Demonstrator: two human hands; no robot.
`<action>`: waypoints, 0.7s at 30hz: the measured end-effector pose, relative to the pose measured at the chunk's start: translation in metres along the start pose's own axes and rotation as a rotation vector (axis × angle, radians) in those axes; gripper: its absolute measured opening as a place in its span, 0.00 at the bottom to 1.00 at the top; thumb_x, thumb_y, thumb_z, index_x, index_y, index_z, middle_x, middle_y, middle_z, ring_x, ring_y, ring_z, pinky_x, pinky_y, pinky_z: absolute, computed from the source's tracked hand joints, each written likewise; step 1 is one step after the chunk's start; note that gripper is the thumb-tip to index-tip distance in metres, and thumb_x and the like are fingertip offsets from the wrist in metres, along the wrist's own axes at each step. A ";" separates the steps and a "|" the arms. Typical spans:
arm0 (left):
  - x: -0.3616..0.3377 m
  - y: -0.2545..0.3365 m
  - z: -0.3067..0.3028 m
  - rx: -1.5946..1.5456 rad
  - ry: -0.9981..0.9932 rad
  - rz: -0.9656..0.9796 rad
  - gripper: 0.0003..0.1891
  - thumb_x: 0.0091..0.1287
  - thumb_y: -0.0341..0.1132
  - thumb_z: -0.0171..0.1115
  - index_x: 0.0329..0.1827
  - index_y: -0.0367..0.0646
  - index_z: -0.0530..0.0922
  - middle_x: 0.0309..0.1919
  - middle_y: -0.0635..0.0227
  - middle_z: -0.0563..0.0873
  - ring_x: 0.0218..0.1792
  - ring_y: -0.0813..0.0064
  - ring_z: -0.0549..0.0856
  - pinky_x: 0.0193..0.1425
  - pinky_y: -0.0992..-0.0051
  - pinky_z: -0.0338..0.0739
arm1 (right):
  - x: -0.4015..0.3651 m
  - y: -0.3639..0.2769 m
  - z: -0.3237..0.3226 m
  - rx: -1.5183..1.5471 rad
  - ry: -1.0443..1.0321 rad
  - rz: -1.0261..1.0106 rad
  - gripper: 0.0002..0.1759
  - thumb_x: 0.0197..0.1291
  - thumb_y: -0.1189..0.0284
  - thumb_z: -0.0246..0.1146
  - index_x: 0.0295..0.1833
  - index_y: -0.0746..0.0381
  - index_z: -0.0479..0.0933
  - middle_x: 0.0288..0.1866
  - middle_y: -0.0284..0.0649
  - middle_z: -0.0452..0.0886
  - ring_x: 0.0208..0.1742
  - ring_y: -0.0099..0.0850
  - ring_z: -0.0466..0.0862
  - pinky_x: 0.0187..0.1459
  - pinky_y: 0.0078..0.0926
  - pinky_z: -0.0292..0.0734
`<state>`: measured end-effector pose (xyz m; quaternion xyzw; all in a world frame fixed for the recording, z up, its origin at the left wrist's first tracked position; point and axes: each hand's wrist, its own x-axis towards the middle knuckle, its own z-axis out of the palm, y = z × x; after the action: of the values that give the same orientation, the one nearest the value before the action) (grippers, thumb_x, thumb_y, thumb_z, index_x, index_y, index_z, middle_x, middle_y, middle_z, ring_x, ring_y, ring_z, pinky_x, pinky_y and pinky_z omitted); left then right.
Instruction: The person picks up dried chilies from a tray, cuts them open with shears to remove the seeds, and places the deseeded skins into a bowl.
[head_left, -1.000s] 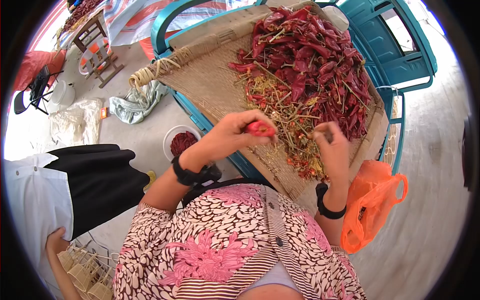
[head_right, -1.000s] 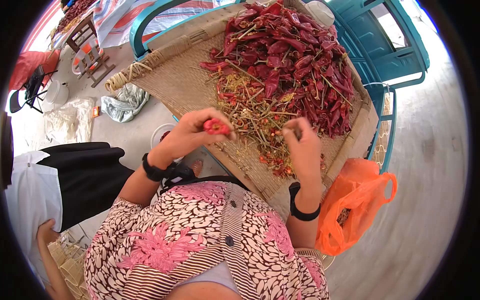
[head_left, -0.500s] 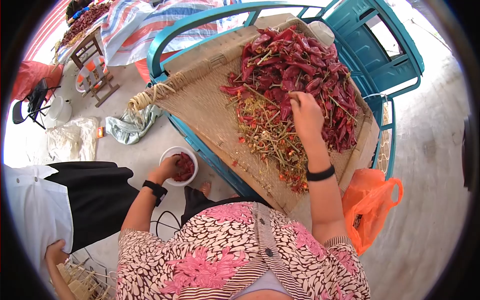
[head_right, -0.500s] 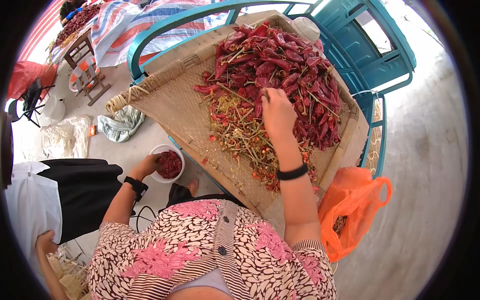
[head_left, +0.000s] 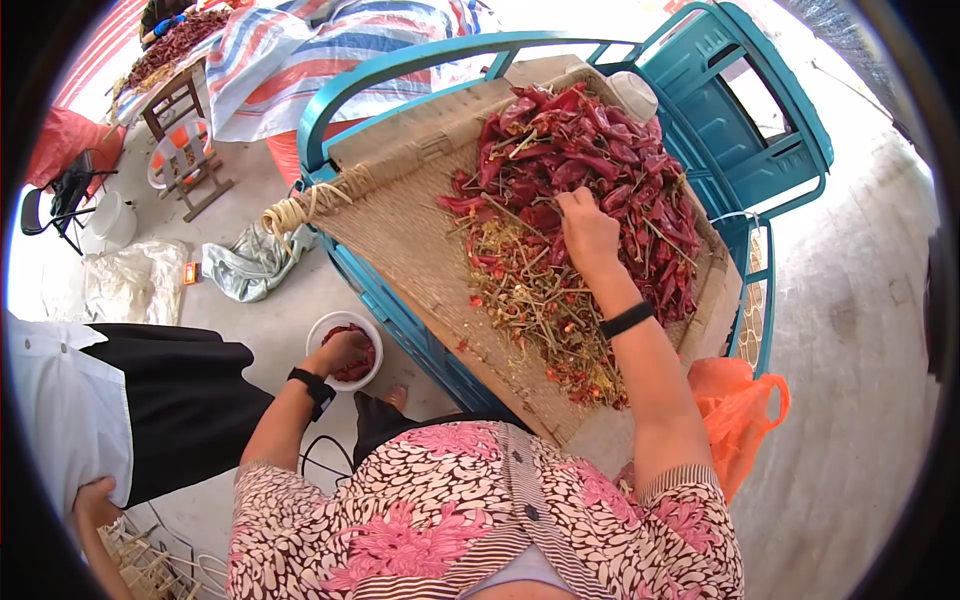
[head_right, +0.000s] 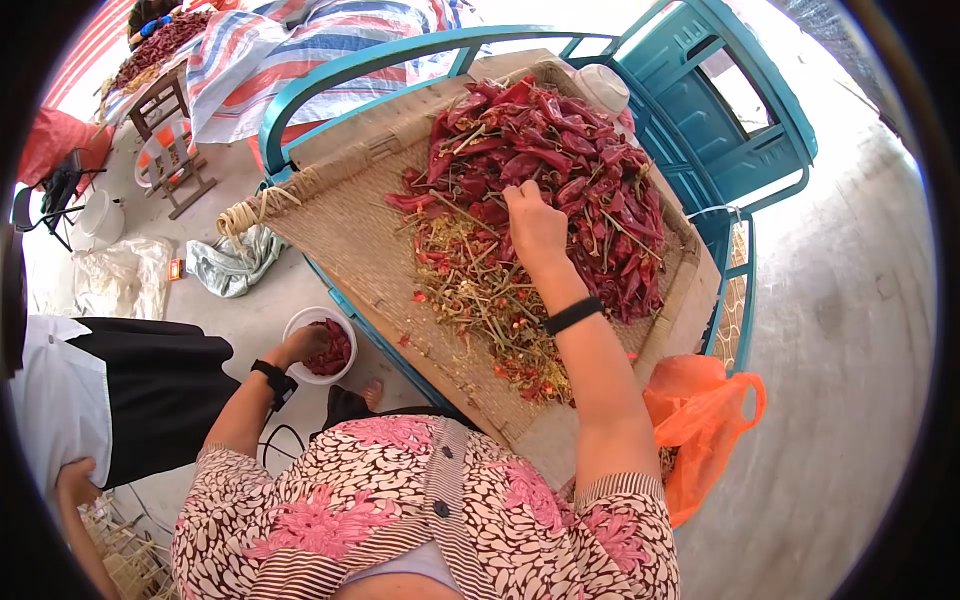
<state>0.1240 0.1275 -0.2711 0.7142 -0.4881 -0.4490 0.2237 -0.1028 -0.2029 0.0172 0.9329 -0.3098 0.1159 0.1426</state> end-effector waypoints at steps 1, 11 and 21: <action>-0.008 0.018 -0.007 0.024 -0.063 0.098 0.18 0.59 0.33 0.62 0.52 0.40 0.81 0.41 0.58 0.87 0.46 0.58 0.85 0.53 0.67 0.77 | -0.003 0.002 -0.006 0.066 0.064 0.019 0.12 0.58 0.76 0.61 0.49 0.54 0.77 0.46 0.36 0.77 0.35 0.42 0.84 0.34 0.38 0.80; -0.080 0.290 -0.094 -0.401 0.071 0.602 0.16 0.67 0.30 0.61 0.57 0.37 0.77 0.41 0.65 0.85 0.42 0.75 0.84 0.50 0.74 0.77 | -0.052 -0.031 -0.086 1.261 0.212 0.568 0.05 0.61 0.74 0.67 0.42 0.63 0.83 0.26 0.25 0.76 0.23 0.12 0.68 0.23 0.16 0.61; -0.007 0.333 -0.048 -0.301 0.319 0.841 0.31 0.63 0.29 0.65 0.70 0.38 0.64 0.53 0.52 0.78 0.53 0.54 0.78 0.58 0.65 0.73 | -0.085 -0.062 -0.101 1.558 0.137 0.606 0.09 0.59 0.75 0.70 0.44 0.64 0.83 0.27 0.28 0.80 0.21 0.14 0.71 0.22 0.13 0.64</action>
<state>-0.0009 -0.0126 0.0086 0.4744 -0.6239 -0.2698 0.5594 -0.1443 -0.0741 0.0737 0.6319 -0.3688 0.3865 -0.5615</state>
